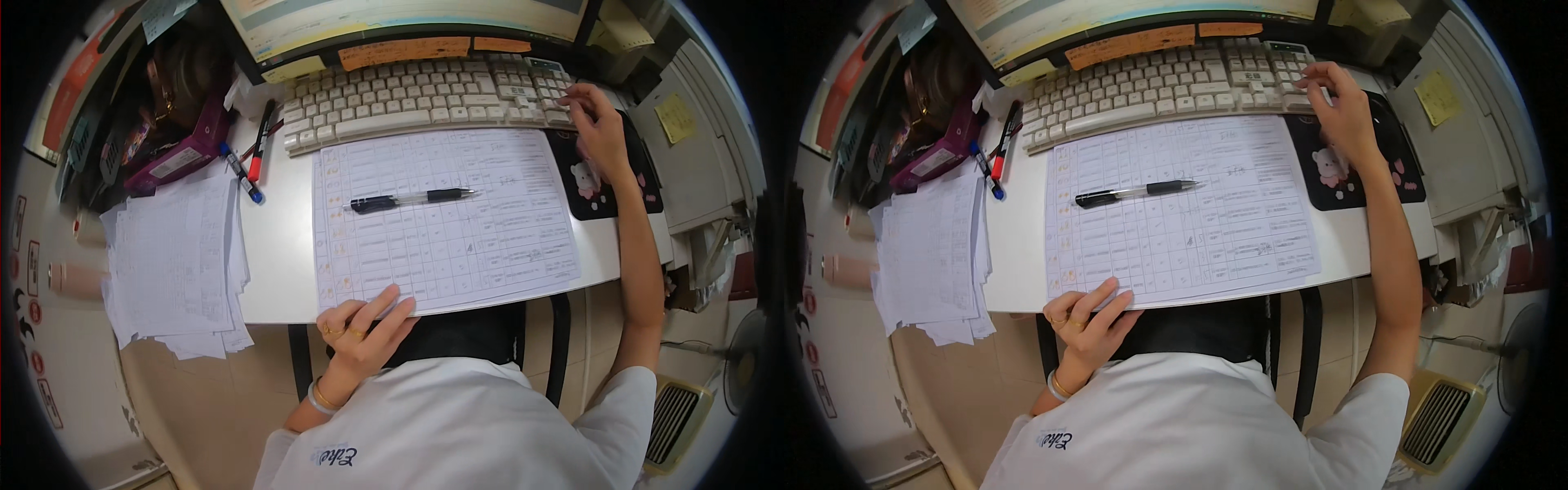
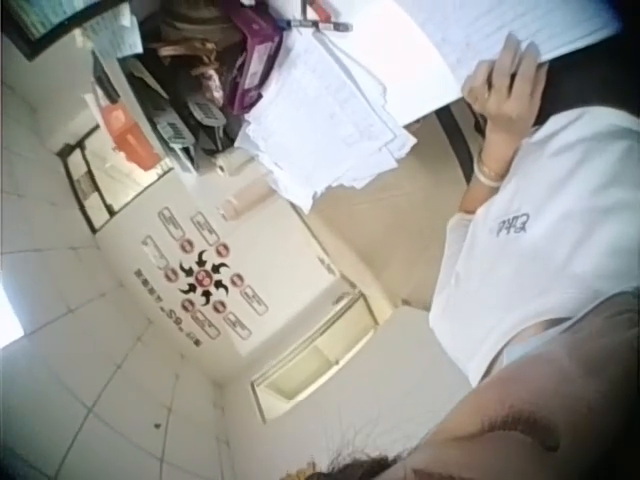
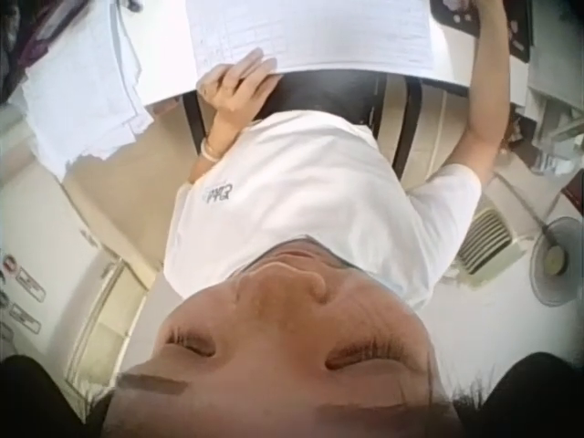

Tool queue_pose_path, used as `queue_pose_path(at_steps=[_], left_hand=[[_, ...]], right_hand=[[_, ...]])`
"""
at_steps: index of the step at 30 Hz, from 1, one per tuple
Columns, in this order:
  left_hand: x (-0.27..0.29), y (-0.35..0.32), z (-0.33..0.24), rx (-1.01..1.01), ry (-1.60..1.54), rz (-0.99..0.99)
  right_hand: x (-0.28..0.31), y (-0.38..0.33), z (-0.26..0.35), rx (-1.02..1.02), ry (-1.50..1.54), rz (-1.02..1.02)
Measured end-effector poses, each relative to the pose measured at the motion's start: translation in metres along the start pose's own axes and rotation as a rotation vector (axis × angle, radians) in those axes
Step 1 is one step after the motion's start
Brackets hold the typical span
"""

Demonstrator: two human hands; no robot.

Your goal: Filling out paper forms and documenting information while referencing a computer screen.

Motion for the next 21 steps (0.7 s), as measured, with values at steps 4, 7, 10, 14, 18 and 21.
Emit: queue_pose_path(at_steps=[4,7,10,14,18,21], left_hand=[[-0.003,0.002,0.002,0.015,0.042,0.032],[-0.003,-0.009,0.006,0.047,0.064,0.055],[-0.004,-0.010,0.005,0.043,0.050,0.050],[-0.005,-0.008,0.004,0.042,0.038,0.047],[-0.005,-0.008,0.005,0.041,0.058,0.052],[-0.005,-0.008,0.004,0.041,0.062,0.055]], right_hand=[[0.004,-0.004,-0.017,-0.118,0.037,0.010],[-0.012,0.003,-0.009,-0.005,-0.001,0.026],[-0.015,-0.001,0.008,0.079,0.098,0.033],[-0.014,-0.003,0.019,0.172,-0.286,0.054],[0.006,0.000,0.007,0.028,-0.334,0.047],[0.007,0.003,-0.007,-0.043,-0.383,0.047]])
Point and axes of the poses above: each hand's wrist, its own y-axis towards the middle knuckle, its own x-axis out of the back of the hand, z = x × y, the point moved 8 cm from there along y, towards the middle knuckle, and after that the axes turned 13 degrees about z, right-handed, at the moved point
